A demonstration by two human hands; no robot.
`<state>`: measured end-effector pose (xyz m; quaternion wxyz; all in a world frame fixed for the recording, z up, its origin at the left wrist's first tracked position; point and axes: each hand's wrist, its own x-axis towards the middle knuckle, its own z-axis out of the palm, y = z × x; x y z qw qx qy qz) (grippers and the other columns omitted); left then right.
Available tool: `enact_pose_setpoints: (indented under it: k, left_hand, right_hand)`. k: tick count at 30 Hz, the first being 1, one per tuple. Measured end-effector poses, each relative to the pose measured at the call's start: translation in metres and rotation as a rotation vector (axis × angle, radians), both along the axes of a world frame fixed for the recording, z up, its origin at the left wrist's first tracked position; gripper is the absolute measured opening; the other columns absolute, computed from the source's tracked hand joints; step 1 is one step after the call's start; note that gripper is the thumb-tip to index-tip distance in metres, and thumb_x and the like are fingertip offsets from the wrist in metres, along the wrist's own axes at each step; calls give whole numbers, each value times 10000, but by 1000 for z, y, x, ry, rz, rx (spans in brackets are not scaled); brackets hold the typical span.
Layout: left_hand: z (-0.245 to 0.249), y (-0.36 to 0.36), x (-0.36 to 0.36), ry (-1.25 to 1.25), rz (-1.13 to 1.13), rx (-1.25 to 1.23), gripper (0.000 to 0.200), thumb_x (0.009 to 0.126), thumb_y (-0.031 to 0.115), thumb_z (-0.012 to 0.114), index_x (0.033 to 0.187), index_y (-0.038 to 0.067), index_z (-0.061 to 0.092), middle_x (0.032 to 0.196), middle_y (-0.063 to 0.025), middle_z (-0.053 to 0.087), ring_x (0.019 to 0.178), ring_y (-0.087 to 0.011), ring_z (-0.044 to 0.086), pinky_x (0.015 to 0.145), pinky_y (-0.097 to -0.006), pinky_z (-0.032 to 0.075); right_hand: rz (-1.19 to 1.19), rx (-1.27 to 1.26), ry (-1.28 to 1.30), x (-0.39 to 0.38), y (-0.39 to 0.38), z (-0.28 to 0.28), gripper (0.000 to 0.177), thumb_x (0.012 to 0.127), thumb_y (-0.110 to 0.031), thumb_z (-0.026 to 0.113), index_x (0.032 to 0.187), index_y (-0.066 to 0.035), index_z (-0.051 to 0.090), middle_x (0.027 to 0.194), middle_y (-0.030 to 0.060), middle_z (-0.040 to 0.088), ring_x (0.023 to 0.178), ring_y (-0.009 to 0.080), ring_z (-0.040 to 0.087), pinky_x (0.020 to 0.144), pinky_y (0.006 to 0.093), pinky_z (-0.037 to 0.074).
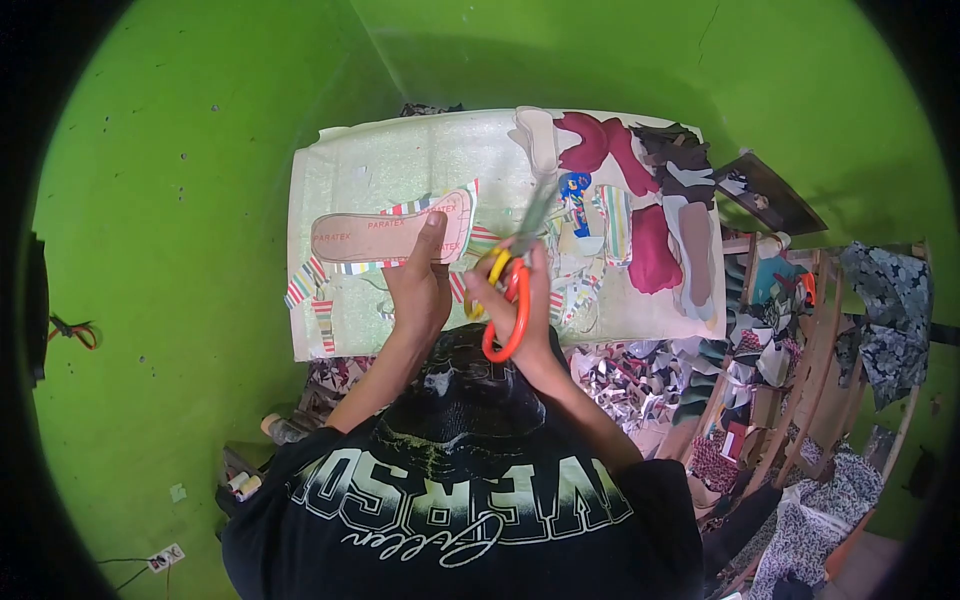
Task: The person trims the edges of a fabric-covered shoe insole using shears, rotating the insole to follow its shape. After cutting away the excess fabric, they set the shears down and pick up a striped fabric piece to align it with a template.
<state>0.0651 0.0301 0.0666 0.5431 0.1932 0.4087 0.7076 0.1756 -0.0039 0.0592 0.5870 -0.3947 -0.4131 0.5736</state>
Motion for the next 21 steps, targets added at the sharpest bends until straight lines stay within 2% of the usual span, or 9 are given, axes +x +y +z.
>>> enact_pose_setpoints:
  k: [1,5,8,10,14,16,17,19,21]
  left_hand:
    - [-1,-1,0,-18,-13,-7,307,922,126,699,1144,-30,553,1099,-121,637,987,-166,620,882,-299,493]
    - [-2,-7,3,35,-89,-58,294,931,79,664,1171,-10,519,1099,-118,628,998,-178,635,888,-308,516]
    - [-4,-7,3,79,-120,-86,300,944,112,653,1183,-10,521,1105,-117,628,996,-178,637,896,-307,520]
    - [-9,-4,-1,-80,-134,-47,277,936,143,681,1118,-35,572,1075,-133,651,983,-178,640,880,-328,520]
    - [-9,-4,-8,-16,-215,-67,287,950,160,663,1128,-41,561,1082,-136,650,987,-189,647,862,-334,538]
    - [-7,-4,-11,72,-285,-60,345,962,172,645,1207,-45,534,1093,-145,649,1002,-201,648,853,-325,550]
    - [-5,-5,-11,72,-282,-62,345,962,172,645,1207,-45,534,1093,-145,649,1002,-201,648,853,-325,550]
    - [1,-6,-11,155,-288,-56,458,969,181,637,1336,-38,473,1139,-139,638,1010,-194,646,843,-319,556]
    - [-9,-3,-12,196,-276,-8,504,973,185,632,1387,-24,435,1163,-129,628,1015,-186,644,841,-322,555]
  right_hand:
    - [-64,-25,67,0,7,-2,526,778,36,770,1135,-53,396,823,54,586,711,115,584,664,256,481]
    - [-115,-81,-65,3,23,17,498,758,49,778,1100,-52,431,807,40,579,732,94,584,670,245,494]
    - [-128,-95,-61,6,27,18,455,761,55,767,1072,-47,451,799,35,575,730,87,581,653,242,498]
    - [-155,-87,-54,5,27,22,439,765,56,761,1063,-44,456,783,35,571,705,88,576,646,245,507]
    - [-174,-55,-100,12,26,15,428,776,48,755,1067,-36,452,765,41,567,666,91,581,629,255,533]
    - [-177,-52,-103,12,24,17,427,783,42,756,1071,-36,451,767,42,568,676,90,588,626,258,547]
    - [-174,-54,-103,12,23,18,427,783,42,756,1071,-36,451,767,42,568,676,90,588,626,258,547]
    - [-180,-53,-127,12,21,20,425,790,34,759,1074,-38,451,770,41,570,680,89,589,636,257,558]
    - [-179,-24,-142,13,20,18,422,793,32,757,1075,-38,451,766,39,568,680,89,588,636,259,561]
